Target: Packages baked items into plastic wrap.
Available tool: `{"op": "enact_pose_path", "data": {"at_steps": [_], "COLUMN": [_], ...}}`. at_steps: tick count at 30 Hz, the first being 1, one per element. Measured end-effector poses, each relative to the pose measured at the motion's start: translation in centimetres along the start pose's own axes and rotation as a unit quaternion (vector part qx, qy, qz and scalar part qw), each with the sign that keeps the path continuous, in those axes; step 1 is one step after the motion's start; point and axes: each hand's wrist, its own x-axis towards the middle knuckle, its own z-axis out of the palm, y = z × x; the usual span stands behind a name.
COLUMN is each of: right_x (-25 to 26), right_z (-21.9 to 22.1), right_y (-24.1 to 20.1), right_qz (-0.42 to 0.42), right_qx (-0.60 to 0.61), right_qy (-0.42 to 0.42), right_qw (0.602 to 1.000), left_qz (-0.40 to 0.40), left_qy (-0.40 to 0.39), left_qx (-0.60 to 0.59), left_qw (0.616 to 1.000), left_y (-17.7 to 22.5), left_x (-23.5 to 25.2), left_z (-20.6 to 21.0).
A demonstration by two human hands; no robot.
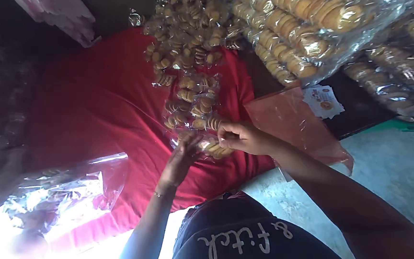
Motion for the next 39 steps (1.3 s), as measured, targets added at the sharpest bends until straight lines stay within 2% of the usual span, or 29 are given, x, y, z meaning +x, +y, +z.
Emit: {"op": "enact_pose_path", "data": {"at_steps": [1,2,4,5,8,10,12,14,16,19,20,21,22,24,25,26,27,28,30,32,33,34,36,38,39], "right_x": [0.0,0.0,-0.4,-0.5,-0.8,-0.8,-1.0,-2.0,-3.2,-5.1,-6.2,-7.4,-8.8,-11.4,-12.4,-13.1,-13.4,-13.5,-13.3,-12.8,-12.4,-11.8,-10.3,-8.6,-7.9], "right_z": [-0.3,-0.5,-0.6,-0.7,-0.8,-0.5,-0.9,-1.3,-0.4,2.7,3.3,3.8,4.1,4.9,5.3,5.7,6.0,6.2,6.4,7.1,7.4,7.8,8.6,9.7,10.2], "right_y": [-0.6,-1.2,-1.8,-2.0,-3.2,-3.1,-2.1,-1.1,-0.1,2.2,3.2,4.1,4.8,5.6,5.6,5.5,5.2,4.9,4.9,5.3,5.3,5.2,4.2,3.6,3.7], "right_qz": [-0.015,-0.011,0.026,0.04,0.003,-0.038,-0.043,0.02,0.122,0.21,0.225,0.244,0.265,0.298,0.311,0.321,0.329,0.328,0.305,0.252,0.224,0.201,0.183,0.149,0.127], "right_qx": [0.017,-0.035,-0.213,-0.249,-0.235,-0.228,-0.163,-0.038,0.075,0.144,0.136,0.118,0.111,0.124,0.136,0.15,0.17,0.199,0.294,0.394,0.422,0.443,0.427,0.361,0.314], "right_qy": [-0.005,0.006,0.012,0.005,-0.023,-0.007,0.091,0.171,0.167,0.184,0.196,0.197,0.181,0.107,0.059,0.016,-0.018,-0.04,-0.041,-0.017,-0.016,-0.017,0.01,0.07,0.099], "right_qw": [1.0,0.999,0.977,0.968,0.972,0.973,0.982,0.984,0.976,0.949,0.945,0.942,0.941,0.941,0.939,0.935,0.929,0.922,0.905,0.884,0.878,0.873,0.886,0.918,0.936], "left_qz": [0.017,0.028,0.031,0.024,-0.009,-0.001,0.016,0.037,0.039,0.022,0.021,0.025,0.013,-0.083,-0.122,-0.151,-0.168,-0.172,-0.191,-0.19,-0.179,-0.162,-0.125,-0.091,-0.078], "left_qy": [-0.018,-0.041,-0.093,-0.126,-0.221,-0.221,-0.176,-0.101,-0.058,-0.086,-0.092,-0.105,-0.133,-0.207,-0.238,-0.26,-0.266,-0.252,-0.169,-0.051,0.0,0.035,0.078,0.102,0.09], "left_qx": [0.024,0.048,0.102,0.138,0.231,0.232,0.212,0.196,0.221,0.285,0.343,0.431,0.535,0.684,0.718,0.733,0.726,0.7,0.582,0.362,0.23,0.11,-0.053,-0.14,-0.16], "left_qw": [0.999,0.998,0.99,0.982,0.947,0.947,0.961,0.975,0.973,0.954,0.935,0.896,0.834,0.695,0.643,0.61,0.611,0.645,0.772,0.911,0.957,0.98,0.988,0.981,0.98], "left_y": [0.8,1.3,2.1,2.6,3.8,3.3,2.7,2.0,1.2,-0.5,-1.1,-1.7,-2.3,-2.9,-2.8,-2.5,-2.2,-2.0,-1.8,-2.5,-2.9,-3.4,-3.9,-3.8,-3.8], "left_x": [0.0,0.2,0.9,1.5,3.6,4.6,5.5,5.9,6.2,7.3,8.0,8.7,9.4,9.9,9.8,9.5,9.1,8.4,6.8,4.5,3.2,2.1,0.1,-1.2,-1.7], "left_z": [-1.2,-2.2,-3.1,-2.8,0.3,2.8,4.0,4.3,4.7,3.7,2.7,1.6,0.7,0.6,1.2,1.8,2.2,2.1,0.9,-0.8,-1.2,-1.3,-0.6,0.1,-0.1]}}
